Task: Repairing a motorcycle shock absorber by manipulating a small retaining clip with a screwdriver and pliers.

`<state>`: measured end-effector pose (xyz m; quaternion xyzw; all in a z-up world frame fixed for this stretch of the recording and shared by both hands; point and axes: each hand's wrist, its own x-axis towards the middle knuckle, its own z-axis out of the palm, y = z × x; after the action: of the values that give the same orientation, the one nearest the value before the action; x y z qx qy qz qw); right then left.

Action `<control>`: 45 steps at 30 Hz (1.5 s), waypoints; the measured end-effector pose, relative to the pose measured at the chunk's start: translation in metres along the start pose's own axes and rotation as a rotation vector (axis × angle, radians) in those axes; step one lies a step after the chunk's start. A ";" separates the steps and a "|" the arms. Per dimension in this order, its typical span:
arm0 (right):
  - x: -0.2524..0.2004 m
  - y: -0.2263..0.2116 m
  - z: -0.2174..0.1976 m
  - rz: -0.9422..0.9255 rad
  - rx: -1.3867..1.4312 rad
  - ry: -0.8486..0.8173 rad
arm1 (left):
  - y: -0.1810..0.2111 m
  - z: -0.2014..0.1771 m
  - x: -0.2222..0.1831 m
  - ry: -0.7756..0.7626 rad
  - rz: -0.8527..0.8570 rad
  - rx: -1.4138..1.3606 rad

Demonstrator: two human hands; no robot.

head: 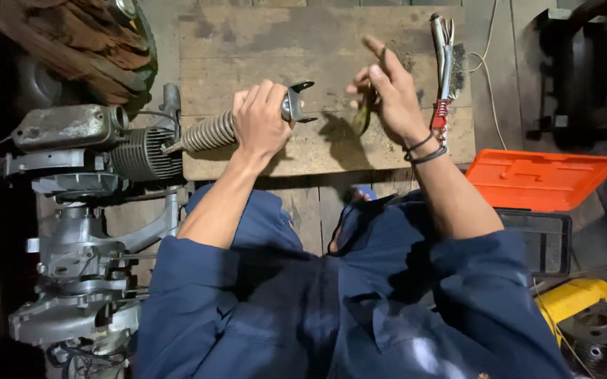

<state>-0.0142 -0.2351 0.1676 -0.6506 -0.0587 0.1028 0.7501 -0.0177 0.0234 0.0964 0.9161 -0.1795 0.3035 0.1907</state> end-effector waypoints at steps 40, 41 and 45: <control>-0.009 0.101 0.009 -0.423 -0.668 -0.293 | -0.004 -0.006 -0.005 0.007 0.004 -0.076; -0.010 0.100 0.011 -0.448 -0.705 -0.264 | -0.005 -0.005 -0.004 0.011 0.004 -0.075; -0.016 0.110 0.019 -0.465 -0.768 -0.161 | -0.007 -0.005 -0.002 0.017 -0.002 -0.064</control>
<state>-0.0425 -0.2061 0.0623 -0.8410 -0.2952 -0.0474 0.4509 -0.0184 0.0320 0.0974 0.9071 -0.1866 0.3051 0.2219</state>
